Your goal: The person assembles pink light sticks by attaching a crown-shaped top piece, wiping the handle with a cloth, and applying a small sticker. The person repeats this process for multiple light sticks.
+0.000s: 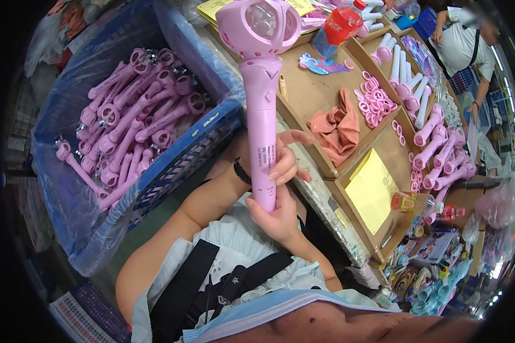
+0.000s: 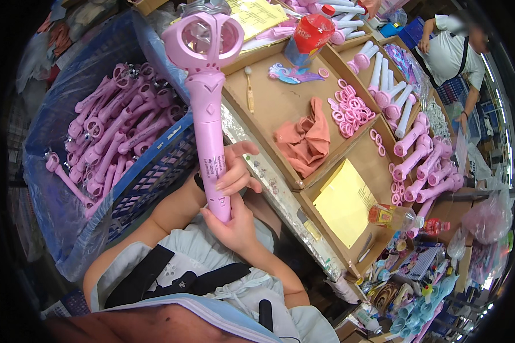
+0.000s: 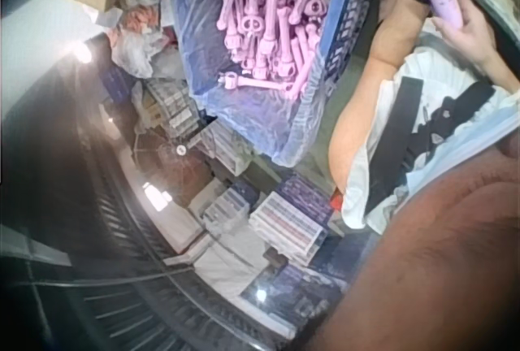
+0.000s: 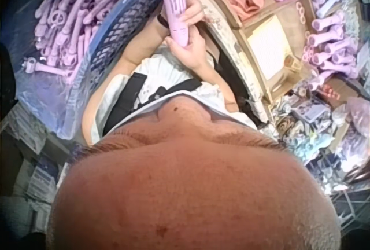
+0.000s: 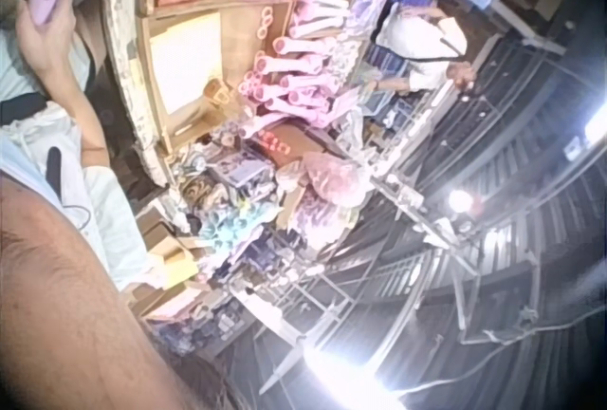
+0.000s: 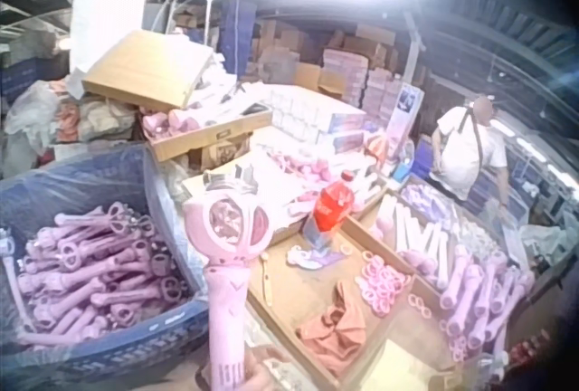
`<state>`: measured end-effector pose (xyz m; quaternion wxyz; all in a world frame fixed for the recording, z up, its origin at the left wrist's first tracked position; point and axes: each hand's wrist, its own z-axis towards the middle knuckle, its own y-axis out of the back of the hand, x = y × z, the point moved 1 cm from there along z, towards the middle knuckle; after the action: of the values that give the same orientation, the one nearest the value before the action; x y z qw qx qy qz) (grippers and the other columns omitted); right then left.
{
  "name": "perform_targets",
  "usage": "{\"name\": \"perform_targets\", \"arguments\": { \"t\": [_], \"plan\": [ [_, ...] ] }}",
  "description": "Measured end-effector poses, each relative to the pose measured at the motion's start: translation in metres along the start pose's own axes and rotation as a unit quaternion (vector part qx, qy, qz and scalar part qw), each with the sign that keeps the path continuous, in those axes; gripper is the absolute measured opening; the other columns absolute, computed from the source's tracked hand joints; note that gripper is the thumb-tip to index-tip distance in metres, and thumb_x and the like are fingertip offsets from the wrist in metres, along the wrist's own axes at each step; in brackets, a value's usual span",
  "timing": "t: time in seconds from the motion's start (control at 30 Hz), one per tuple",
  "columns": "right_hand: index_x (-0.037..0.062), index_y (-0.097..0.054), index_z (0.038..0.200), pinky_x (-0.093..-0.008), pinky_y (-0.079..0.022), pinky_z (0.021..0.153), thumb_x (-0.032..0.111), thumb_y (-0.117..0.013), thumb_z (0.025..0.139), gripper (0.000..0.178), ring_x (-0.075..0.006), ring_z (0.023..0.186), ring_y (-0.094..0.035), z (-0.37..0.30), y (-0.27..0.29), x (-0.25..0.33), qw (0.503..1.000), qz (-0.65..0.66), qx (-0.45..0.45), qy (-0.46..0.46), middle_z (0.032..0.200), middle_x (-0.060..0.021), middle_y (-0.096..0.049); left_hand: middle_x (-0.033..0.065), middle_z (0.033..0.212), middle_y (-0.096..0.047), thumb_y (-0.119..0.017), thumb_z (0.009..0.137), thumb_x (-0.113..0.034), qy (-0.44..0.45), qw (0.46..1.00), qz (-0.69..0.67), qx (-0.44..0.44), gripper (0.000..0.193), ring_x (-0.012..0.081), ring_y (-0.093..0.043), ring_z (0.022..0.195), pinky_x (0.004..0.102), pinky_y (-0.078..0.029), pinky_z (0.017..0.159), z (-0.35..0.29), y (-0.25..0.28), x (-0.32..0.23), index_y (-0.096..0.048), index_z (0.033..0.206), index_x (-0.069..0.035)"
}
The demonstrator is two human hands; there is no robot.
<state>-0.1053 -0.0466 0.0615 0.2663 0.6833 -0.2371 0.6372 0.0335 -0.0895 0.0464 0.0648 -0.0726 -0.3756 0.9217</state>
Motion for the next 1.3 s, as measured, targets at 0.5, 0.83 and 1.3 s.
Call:
{"name": "perform_targets", "arguments": {
  "t": [0.5,0.83,1.3],
  "plan": [
    [0.002,-0.05,0.119,-0.0388,-0.051,0.071,0.022,-0.071,0.076,0.051,-0.0326,0.082,-0.066,0.013,0.011,0.006,0.947,-0.284,-0.149,-0.001,0.094,-0.0195,-0.064,0.0062,0.089,-0.059,-0.07,0.078,-0.006,-0.049,0.547,0.694,-0.465,0.049,0.0105,-0.058,0.08,0.0253,-0.049,0.075,-0.001,-0.034,0.018,-0.043,0.118,0.001],
    [0.0001,-0.051,0.115,-0.0377,-0.051,0.067,0.025,-0.073,0.076,0.052,-0.0319,0.078,-0.065,0.009,0.014,0.0,0.965,-0.239,-0.102,0.045,0.092,-0.0203,-0.063,0.016,0.073,-0.066,-0.04,0.089,-0.062,-0.043,0.783,0.425,-0.452,0.064,0.0247,-0.065,0.069,0.0432,-0.04,0.098,-0.003,-0.028,-0.013,-0.054,0.096,0.0],
    [0.0006,-0.046,0.124,-0.0322,-0.049,0.079,0.02,-0.068,0.082,0.051,-0.0202,0.089,-0.062,0.018,0.025,-0.005,0.99,-0.079,-0.12,-0.002,0.098,-0.0124,-0.062,0.0099,0.072,-0.063,-0.048,0.097,-0.026,-0.05,0.647,0.64,-0.411,0.03,0.016,-0.063,0.059,0.0298,-0.051,0.054,0.0,0.001,-0.003,-0.051,0.111,0.0]
  ]
}}
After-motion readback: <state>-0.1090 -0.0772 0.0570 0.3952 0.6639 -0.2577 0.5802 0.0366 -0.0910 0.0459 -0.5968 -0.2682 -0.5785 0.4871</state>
